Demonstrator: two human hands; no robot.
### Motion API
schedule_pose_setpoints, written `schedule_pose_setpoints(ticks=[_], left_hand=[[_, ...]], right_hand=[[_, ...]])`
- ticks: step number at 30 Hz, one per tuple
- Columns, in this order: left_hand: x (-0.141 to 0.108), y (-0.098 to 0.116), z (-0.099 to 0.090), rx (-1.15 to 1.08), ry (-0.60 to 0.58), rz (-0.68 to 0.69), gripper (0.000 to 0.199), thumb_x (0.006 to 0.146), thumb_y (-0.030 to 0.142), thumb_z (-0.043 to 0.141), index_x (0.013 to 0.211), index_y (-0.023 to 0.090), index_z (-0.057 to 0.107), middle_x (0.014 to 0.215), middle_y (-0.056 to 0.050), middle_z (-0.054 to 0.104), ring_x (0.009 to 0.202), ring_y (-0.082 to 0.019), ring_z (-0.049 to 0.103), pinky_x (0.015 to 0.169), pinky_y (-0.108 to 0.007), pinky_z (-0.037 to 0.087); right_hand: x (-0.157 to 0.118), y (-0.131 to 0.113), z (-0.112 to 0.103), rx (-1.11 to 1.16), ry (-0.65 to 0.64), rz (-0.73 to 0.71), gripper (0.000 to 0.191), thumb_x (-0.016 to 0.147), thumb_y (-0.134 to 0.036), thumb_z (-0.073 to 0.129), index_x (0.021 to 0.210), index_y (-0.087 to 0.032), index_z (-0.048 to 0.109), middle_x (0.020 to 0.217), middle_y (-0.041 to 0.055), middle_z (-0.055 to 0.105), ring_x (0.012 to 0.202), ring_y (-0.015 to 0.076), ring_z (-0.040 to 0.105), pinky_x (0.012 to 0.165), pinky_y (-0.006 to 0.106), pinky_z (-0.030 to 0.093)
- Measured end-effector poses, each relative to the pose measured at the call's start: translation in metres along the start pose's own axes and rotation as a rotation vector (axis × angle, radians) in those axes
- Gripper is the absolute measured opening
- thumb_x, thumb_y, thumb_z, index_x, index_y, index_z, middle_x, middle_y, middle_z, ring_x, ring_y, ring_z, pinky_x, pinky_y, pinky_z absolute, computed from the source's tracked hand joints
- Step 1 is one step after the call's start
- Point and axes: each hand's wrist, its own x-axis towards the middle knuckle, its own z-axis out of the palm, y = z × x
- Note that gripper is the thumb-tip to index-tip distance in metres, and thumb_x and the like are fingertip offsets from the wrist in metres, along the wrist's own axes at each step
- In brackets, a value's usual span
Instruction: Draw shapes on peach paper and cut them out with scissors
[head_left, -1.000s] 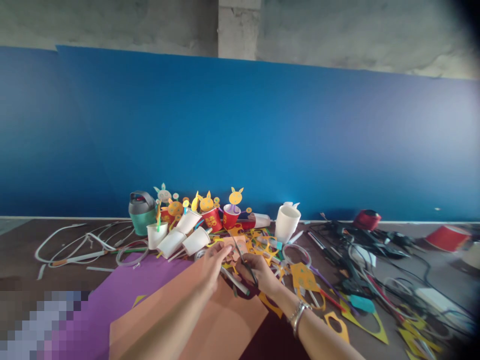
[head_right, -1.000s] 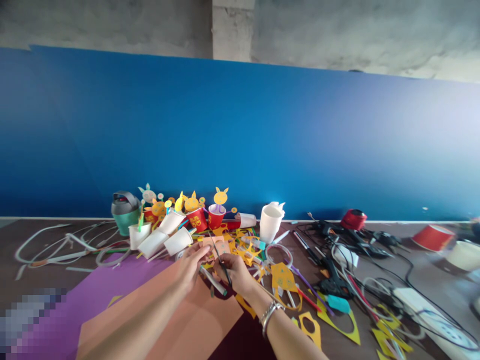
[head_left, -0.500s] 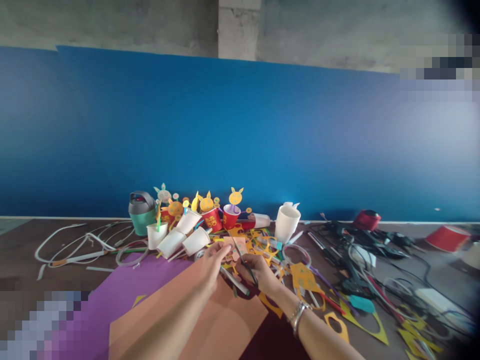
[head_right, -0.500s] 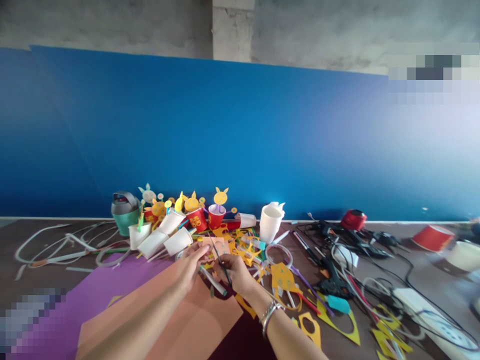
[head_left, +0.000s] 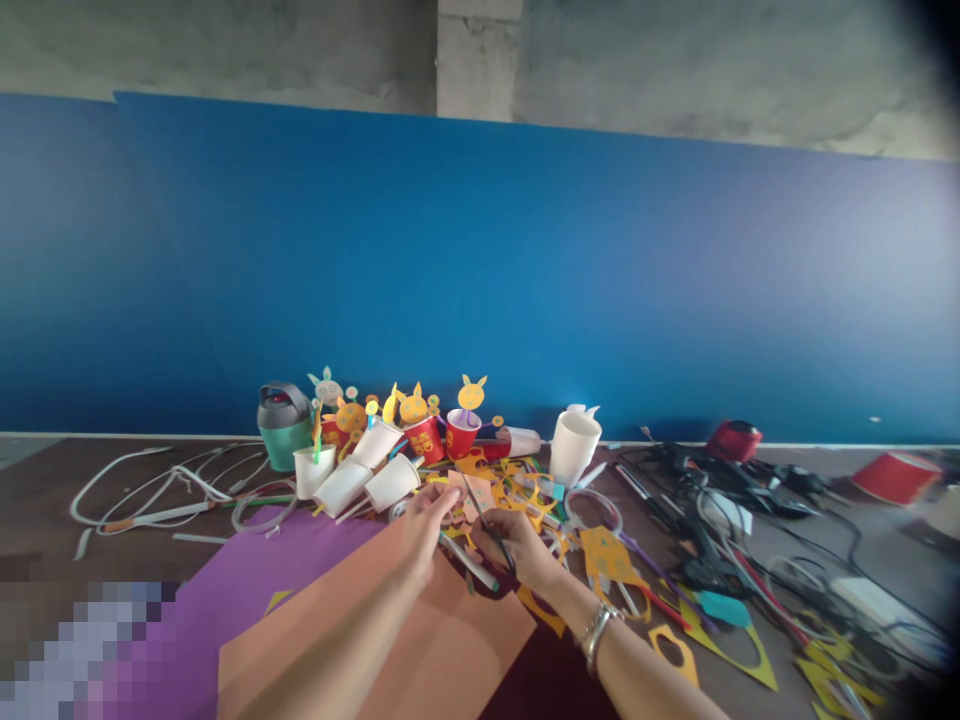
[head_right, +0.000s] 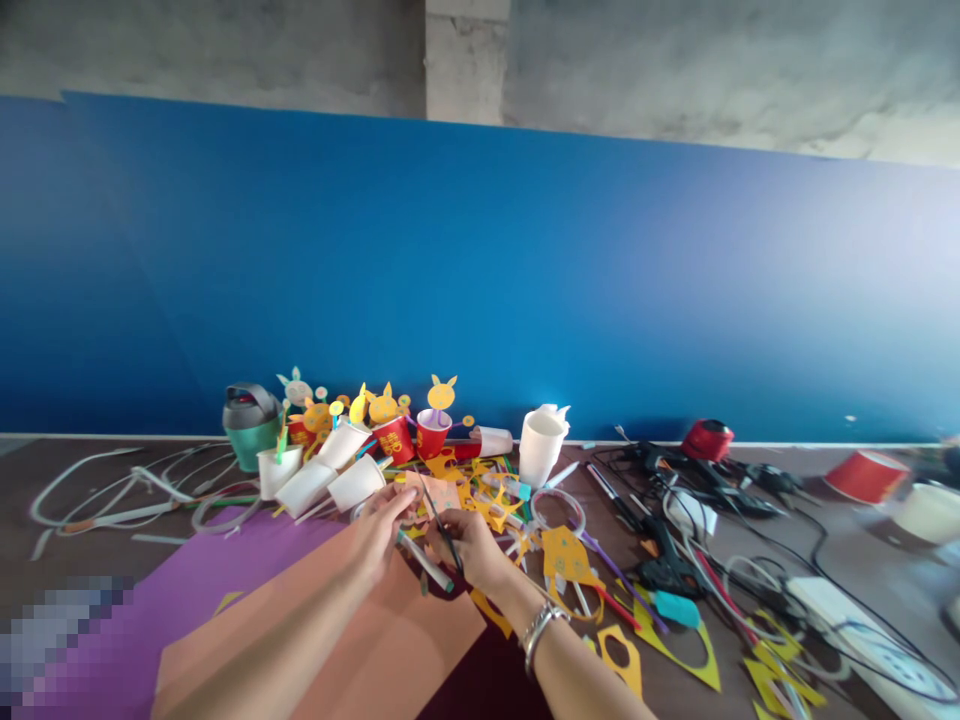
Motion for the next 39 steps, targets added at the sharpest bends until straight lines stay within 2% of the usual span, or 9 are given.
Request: schedule_pose_setpoints(ticks=[7,12,18,26,31,39], left_hand=[[-0.004,0.001,0.002,-0.013,-0.131,-0.002,0.022,0.073,0.035,0.070,0.065,0.017,0.060,0.060,0.002,0.058,0.054,-0.009,0.051,0.055,-0.021,0.039],[-0.002,-0.001,0.001,-0.028,-0.185,-0.034,0.020,0.070,0.029,0.073,0.062,0.016,0.059,0.058,0.002,0.058,0.055,-0.010,0.051,0.057,-0.021,0.038],[0.000,-0.004,-0.001,-0.017,-0.204,-0.041,0.020,0.072,0.029,0.071,0.064,0.016,0.058,0.060,0.003,0.058,0.057,-0.010,0.051,0.058,-0.021,0.037],[0.000,-0.004,-0.001,-0.005,-0.197,-0.040,0.021,0.072,0.030,0.070,0.063,0.016,0.058,0.059,0.002,0.059,0.057,-0.010,0.051,0.058,-0.021,0.037],[0.001,-0.004,-0.002,0.007,-0.200,-0.039,0.019,0.072,0.029,0.071,0.064,0.015,0.061,0.061,-0.001,0.063,0.057,-0.011,0.051,0.058,-0.021,0.036],[0.000,-0.003,-0.002,-0.009,-0.252,-0.038,0.015,0.075,0.026,0.068,0.067,0.015,0.063,0.066,-0.002,0.065,0.063,-0.012,0.056,0.064,-0.023,0.040]], right_hand=[[0.001,0.002,0.001,-0.010,0.005,-0.006,0.030,0.075,-0.041,0.067,0.067,-0.014,0.057,0.044,-0.0059,0.045,0.035,0.0041,0.032,0.034,0.017,0.023],[-0.002,-0.008,0.003,0.092,-0.025,0.015,0.032,0.070,-0.043,0.072,0.076,-0.015,0.057,0.046,-0.0063,0.049,0.034,0.0053,0.037,0.035,0.018,0.030],[-0.003,-0.015,0.005,0.088,-0.009,0.037,0.034,0.070,-0.044,0.071,0.072,-0.013,0.058,0.048,-0.0032,0.052,0.038,0.0044,0.035,0.037,0.017,0.025],[-0.002,-0.013,0.001,0.070,0.004,0.095,0.031,0.070,-0.039,0.070,0.079,-0.014,0.054,0.044,-0.0072,0.047,0.036,0.0037,0.032,0.035,0.016,0.023],[-0.001,-0.008,-0.001,0.151,-0.034,0.019,0.039,0.071,-0.034,0.070,0.094,-0.020,0.042,0.046,-0.0116,0.048,0.033,0.0039,0.034,0.033,0.014,0.024],[-0.002,-0.007,-0.001,0.174,-0.023,0.021,0.044,0.070,-0.035,0.073,0.091,-0.022,0.037,0.044,-0.0122,0.045,0.034,0.0036,0.033,0.033,0.013,0.025]])
